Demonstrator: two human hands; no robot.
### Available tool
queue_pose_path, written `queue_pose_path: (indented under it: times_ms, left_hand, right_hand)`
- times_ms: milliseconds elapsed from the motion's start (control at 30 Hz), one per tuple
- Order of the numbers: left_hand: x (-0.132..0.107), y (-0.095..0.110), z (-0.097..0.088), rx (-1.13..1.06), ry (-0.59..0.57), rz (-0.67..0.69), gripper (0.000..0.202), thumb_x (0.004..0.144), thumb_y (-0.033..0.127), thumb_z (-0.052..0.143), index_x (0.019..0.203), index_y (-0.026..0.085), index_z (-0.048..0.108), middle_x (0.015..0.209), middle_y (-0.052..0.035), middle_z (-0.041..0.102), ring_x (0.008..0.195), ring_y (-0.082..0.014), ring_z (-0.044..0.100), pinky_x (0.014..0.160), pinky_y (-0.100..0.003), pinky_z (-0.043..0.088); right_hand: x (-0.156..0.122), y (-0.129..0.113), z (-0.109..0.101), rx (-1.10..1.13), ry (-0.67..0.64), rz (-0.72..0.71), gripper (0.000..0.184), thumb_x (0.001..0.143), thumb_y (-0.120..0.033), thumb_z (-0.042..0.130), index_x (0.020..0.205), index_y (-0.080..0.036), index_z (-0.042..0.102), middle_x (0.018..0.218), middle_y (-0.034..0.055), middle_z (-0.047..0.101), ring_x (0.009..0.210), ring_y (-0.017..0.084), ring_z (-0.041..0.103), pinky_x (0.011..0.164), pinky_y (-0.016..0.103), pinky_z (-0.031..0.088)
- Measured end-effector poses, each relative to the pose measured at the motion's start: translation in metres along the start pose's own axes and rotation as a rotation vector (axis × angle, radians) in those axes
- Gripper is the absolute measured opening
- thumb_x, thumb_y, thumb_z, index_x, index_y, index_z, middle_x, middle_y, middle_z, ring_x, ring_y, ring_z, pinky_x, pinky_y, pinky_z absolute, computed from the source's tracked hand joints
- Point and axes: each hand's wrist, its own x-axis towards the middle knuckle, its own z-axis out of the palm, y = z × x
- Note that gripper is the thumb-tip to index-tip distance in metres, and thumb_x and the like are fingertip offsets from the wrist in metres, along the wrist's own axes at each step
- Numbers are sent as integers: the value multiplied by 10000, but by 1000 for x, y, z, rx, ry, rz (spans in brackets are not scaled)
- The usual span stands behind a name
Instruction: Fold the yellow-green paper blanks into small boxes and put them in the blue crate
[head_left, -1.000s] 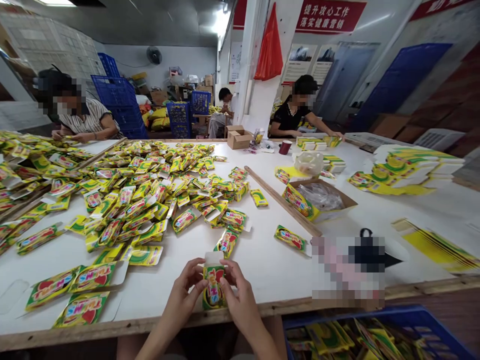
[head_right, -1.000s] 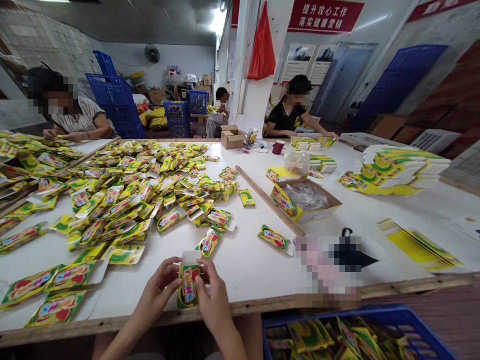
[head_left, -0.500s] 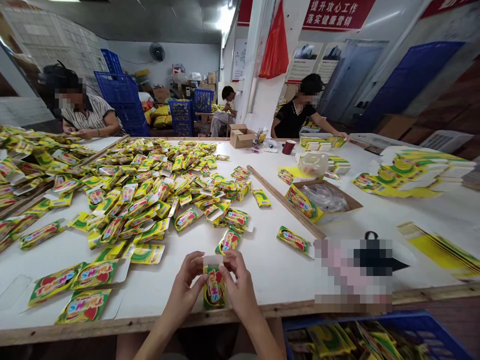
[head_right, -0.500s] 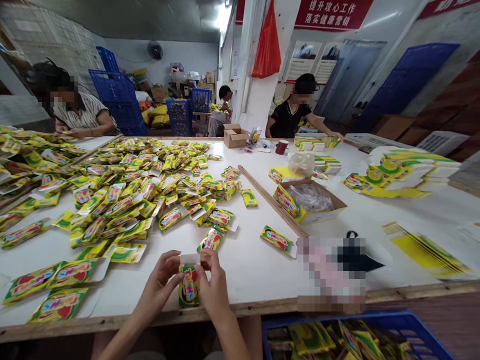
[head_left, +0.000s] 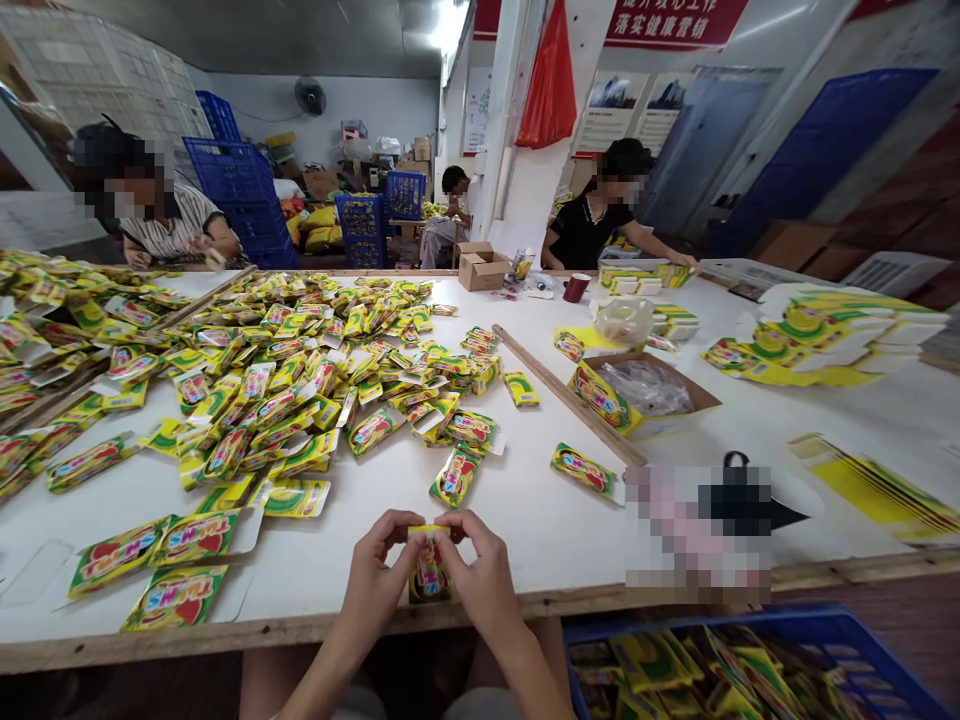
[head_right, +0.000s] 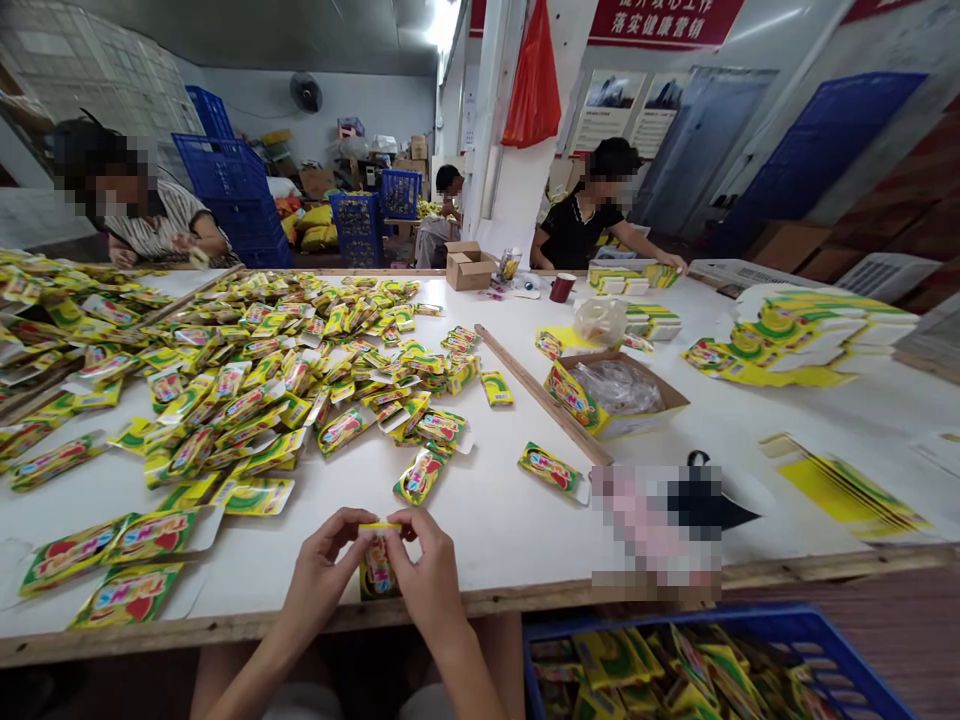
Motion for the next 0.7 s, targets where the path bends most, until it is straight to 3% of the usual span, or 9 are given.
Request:
queue_pose_path:
  times_ms: [133, 267, 500, 600, 700]
  left_hand:
    - [4, -1, 0, -2, 19, -30, 179, 857, 344, 614, 917, 182, 666, 840, -37, 692, 762, -181, 632, 712, -279, 512]
    - [2, -7, -2, -23, 3, -5, 176, 865, 346, 611, 882, 189, 689, 871, -55, 701, 851, -207, 647, 766, -303, 523]
    - [-8, -8, -5, -6, -70, 66, 184, 873, 317, 608, 994, 230, 715, 942, -56, 701, 904, -216, 652, 796, -323, 525]
    - [-5, -3, -5, 0, -94, 26, 278, 892, 336, 578, 1140, 229, 641, 1005, -62, 700, 907, -209, 659, 808, -331, 528]
    - [10, -2, -3, 100, -73, 36, 255, 907, 329, 543, 1125, 218, 618, 1033, -72, 686, 886, -203, 658, 795, -339, 531]
  right_hand:
    - [5, -3, 0, -26, -17, 33, 103, 886, -249, 570, 841, -202, 650, 762, 9, 668, 690, 152, 588, 658, 234, 475]
    - [1, 1, -3, 49, -57, 29, 141, 911, -270, 550, 858, -209, 665, 824, 21, 685, 777, 167, 630, 706, 243, 490]
    - [-9, 3, 1, 135, -45, 63, 140, 895, -290, 575, 908, -212, 690, 889, 43, 716, 847, 196, 666, 761, 272, 521]
    - [-15, -5, -34, 30, 47, 82, 204, 900, -357, 545, 874, -218, 692, 887, 58, 715, 872, 218, 661, 782, 286, 517]
    - [-37, -6, -111, -187, 121, 190, 254, 845, -464, 564, 820, -247, 695, 852, 73, 723, 839, 250, 665, 739, 289, 526]
